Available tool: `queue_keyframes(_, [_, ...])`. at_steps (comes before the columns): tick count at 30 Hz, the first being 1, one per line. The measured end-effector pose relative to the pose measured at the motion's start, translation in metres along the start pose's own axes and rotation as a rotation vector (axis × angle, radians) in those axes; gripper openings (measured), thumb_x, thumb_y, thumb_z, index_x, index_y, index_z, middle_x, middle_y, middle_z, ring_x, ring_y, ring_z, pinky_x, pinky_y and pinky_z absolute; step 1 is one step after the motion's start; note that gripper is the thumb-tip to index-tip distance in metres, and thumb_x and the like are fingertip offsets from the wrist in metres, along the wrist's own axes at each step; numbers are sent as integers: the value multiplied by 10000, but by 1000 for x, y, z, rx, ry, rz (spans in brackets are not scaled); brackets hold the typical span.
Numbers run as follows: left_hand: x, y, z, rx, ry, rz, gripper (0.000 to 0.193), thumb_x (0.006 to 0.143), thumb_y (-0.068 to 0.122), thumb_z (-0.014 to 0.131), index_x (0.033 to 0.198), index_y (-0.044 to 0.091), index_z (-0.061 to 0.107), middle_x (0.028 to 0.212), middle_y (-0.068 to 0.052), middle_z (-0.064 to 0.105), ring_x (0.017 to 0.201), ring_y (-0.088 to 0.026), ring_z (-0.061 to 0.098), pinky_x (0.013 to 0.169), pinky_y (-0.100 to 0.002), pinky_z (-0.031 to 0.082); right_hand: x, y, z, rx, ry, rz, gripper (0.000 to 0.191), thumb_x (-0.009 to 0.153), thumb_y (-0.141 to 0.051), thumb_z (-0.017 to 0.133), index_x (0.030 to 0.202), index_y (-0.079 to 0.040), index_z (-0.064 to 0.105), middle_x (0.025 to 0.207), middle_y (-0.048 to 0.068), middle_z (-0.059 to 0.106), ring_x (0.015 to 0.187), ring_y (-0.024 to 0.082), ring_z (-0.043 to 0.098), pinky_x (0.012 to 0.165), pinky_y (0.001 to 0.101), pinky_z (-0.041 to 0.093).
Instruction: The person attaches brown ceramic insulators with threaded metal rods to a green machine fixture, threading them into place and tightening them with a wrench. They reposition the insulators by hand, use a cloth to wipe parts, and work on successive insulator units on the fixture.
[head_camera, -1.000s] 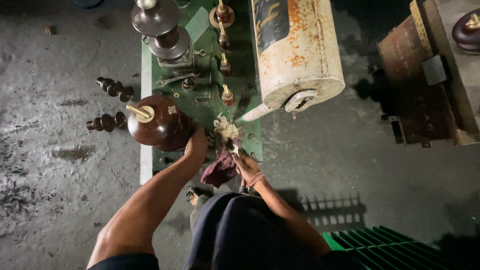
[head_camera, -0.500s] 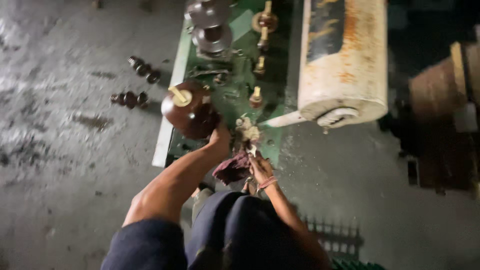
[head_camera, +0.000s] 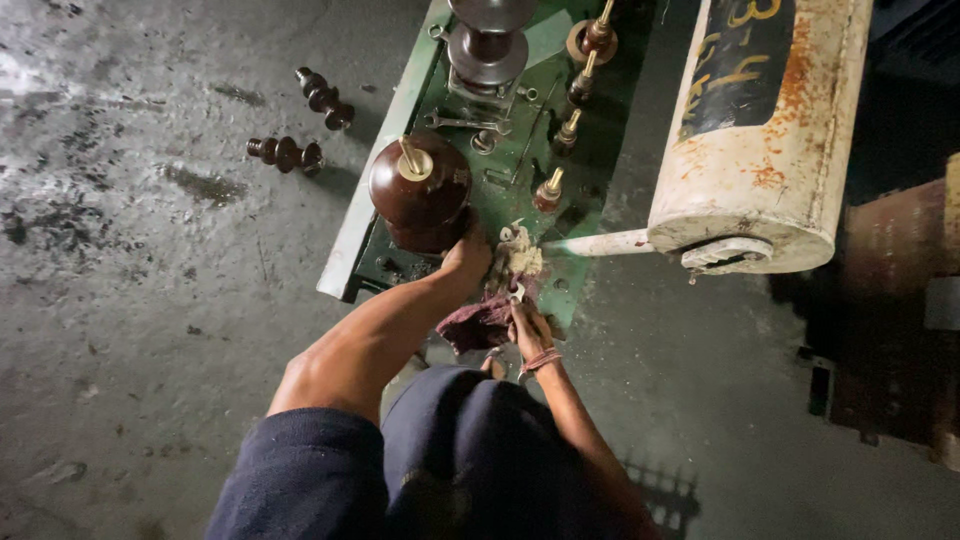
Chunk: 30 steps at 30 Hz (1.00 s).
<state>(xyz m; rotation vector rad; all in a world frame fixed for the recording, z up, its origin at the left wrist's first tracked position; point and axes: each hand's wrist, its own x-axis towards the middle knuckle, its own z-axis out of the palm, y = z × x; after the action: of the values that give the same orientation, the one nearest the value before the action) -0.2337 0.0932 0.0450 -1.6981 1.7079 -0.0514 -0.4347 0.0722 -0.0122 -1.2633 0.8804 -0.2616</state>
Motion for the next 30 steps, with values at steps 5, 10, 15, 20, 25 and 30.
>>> queue_keyframes(5, [-11,-8,7,231,63,226,394,966,313,565,1234,113,772,1261,-111,730,1259,-398,606,1113,-717,267,-7,6,-6,26,2,-10,398,1019,-487,565,888,-115,625,617,-42,492,531,68,449,498,270,331])
queue_keyframes(10, [-6,5,-4,206,-11,122,395,947,307,564,1258,133,737,1279,-124,698,1270,-376,570,1093,-774,210,-4,7,-4,-68,35,44,456,1056,-473,587,877,-57,644,608,-19,526,530,68,482,500,260,352])
queue_keyframes(15, [-20,-1,-6,271,-44,297,415,959,320,557,1278,124,737,1287,-130,694,1288,-396,560,1092,-739,209,-5,0,-1,64,27,-35,270,1017,-379,584,997,-114,636,678,-38,553,519,61,487,465,265,373])
queue_keyframes(20, [-20,-1,-1,340,-96,292,412,959,332,504,1284,148,677,1293,-81,633,1291,-323,527,1124,-633,313,-3,-1,3,183,4,-29,251,1045,-320,606,985,-79,641,751,-29,591,547,61,505,479,256,396])
queue_keyframes(25, [-4,-3,16,-432,25,-96,376,986,248,521,1315,128,659,1236,-118,708,1172,-340,632,1045,-508,435,1,-1,10,290,-3,17,201,1028,-271,643,970,-79,634,754,-22,601,564,68,511,481,265,392])
queue_keyframes(30, [-9,-6,29,54,64,32,394,952,220,499,1249,79,716,1270,-123,691,1229,-351,589,1106,-515,358,-3,-8,17,290,-1,10,203,1052,-286,620,984,-95,639,746,-57,568,575,39,477,492,235,377])
